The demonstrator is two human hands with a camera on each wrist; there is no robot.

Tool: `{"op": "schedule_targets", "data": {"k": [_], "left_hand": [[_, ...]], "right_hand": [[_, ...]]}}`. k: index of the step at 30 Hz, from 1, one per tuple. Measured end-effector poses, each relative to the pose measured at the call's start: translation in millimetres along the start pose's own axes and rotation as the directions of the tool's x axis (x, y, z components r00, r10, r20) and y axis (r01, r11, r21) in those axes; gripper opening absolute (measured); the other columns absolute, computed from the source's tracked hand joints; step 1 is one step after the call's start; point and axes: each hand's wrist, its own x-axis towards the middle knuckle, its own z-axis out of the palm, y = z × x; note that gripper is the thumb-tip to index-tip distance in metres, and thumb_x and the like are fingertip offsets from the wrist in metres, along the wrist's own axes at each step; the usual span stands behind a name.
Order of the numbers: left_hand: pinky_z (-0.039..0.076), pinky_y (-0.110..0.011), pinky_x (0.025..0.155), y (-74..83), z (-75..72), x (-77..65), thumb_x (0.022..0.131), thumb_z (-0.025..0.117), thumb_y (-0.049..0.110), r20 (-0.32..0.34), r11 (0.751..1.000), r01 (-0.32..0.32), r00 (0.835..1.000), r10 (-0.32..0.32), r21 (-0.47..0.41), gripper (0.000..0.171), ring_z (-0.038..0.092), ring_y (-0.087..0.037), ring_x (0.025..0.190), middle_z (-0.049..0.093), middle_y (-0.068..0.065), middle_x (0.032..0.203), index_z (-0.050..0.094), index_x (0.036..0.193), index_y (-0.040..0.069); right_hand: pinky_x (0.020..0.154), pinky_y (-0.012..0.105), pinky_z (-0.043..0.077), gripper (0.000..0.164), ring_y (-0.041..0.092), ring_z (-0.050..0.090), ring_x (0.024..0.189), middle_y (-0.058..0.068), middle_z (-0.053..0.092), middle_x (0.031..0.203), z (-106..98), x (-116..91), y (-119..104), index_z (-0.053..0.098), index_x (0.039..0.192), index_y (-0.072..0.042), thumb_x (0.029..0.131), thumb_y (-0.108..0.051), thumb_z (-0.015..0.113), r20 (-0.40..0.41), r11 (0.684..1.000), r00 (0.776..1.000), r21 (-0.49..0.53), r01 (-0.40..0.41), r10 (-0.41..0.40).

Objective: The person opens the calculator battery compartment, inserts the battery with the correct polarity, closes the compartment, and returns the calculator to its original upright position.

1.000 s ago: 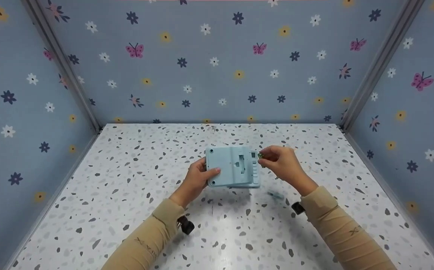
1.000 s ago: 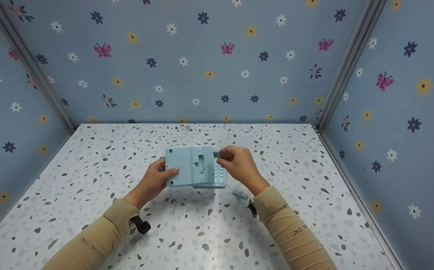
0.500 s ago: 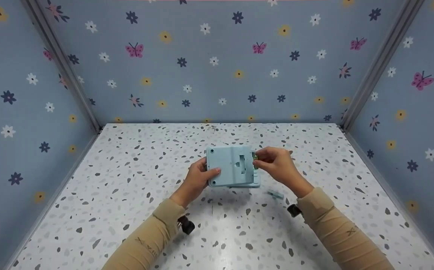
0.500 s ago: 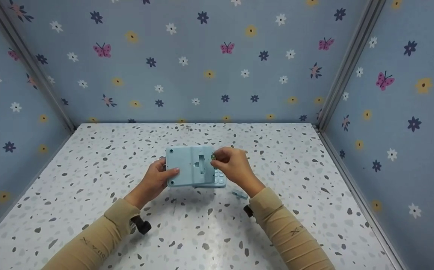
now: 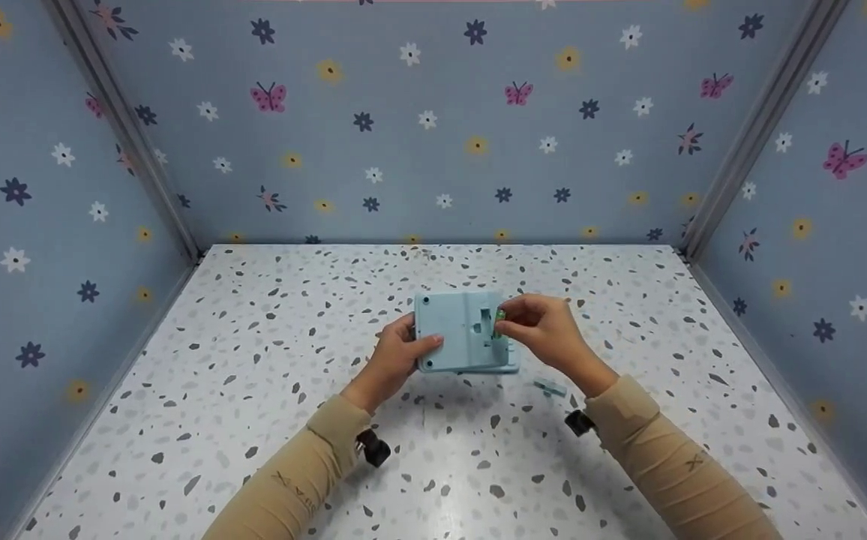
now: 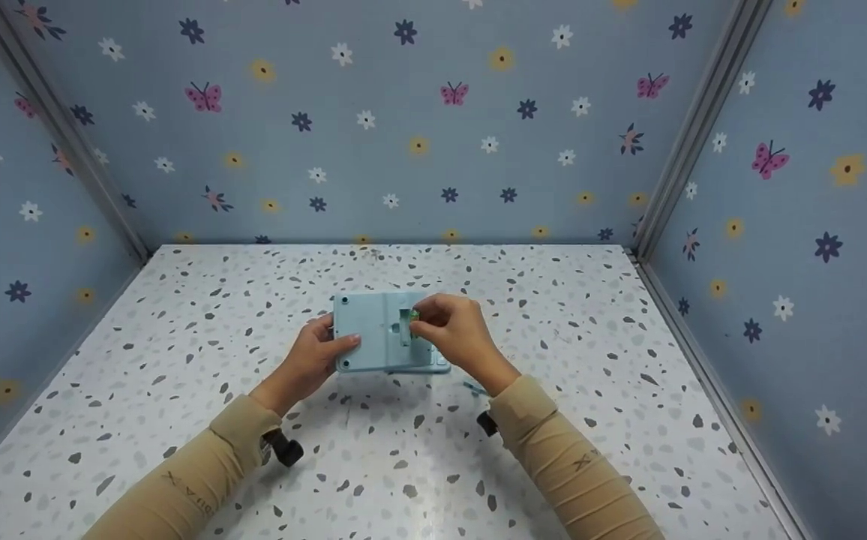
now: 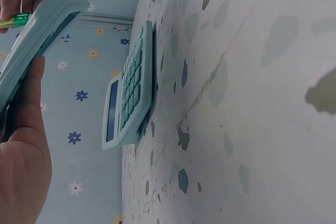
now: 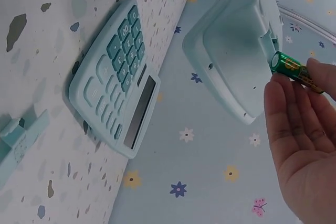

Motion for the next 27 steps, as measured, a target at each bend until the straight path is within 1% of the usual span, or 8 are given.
{"op": "schedule_targets", "data": {"k": [5,11,20,27], "left_hand": [[0.064,-0.043,0.105,-0.6,0.2,0.3,0.104,0.070,0.006,-0.002,1.000,-0.010,1.000,0.010,0.002,0.058,0.071,-0.028,0.126,0.064,-0.026,0.147,0.048,0.158,-0.002],[0.062,-0.045,0.109,0.5,0.8,1.0,0.104,0.070,0.006,0.008,1.000,-0.005,1.000,0.005,0.000,0.062,0.068,-0.033,0.132,0.062,-0.025,0.151,0.046,0.161,0.001],[0.062,-0.046,0.109,1.4,1.8,0.6,0.105,0.071,0.008,0.014,1.000,-0.001,1.000,0.001,-0.001,0.062,0.068,-0.033,0.133,0.062,-0.024,0.152,0.047,0.161,0.002],[0.061,-0.046,0.110,1.1,2.7,-0.8,0.105,0.071,0.008,0.003,1.000,-0.006,1.000,0.006,0.003,0.062,0.067,-0.035,0.135,0.062,-0.024,0.152,0.047,0.161,0.002]], "right_hand": [[0.075,0.021,0.063,0.018,0.014,0.073,0.080,0.016,0.080,0.097,4.5,1.3,-1.1,0.081,0.112,0.001,0.094,-0.004,0.083,-0.010,1.000,1.000,0.028,0.007,-0.007],[0.073,0.020,0.061,0.019,0.010,0.071,0.078,0.017,0.079,0.095,8.2,1.9,-0.2,0.080,0.112,0.003,0.094,-0.002,0.083,-0.044,0.999,0.998,0.014,0.043,-0.042],[0.074,0.021,0.061,0.019,0.015,0.073,0.082,0.014,0.079,0.095,13.1,1.7,-0.3,0.078,0.112,0.000,0.094,-0.003,0.084,-0.056,0.999,0.998,-0.008,0.038,-0.038],[0.072,0.021,0.060,0.018,0.015,0.071,0.079,0.013,0.079,0.094,14.6,2.2,1.6,0.079,0.110,0.000,0.094,-0.006,0.085,-0.060,0.998,0.997,-0.038,0.041,-0.043]]}}
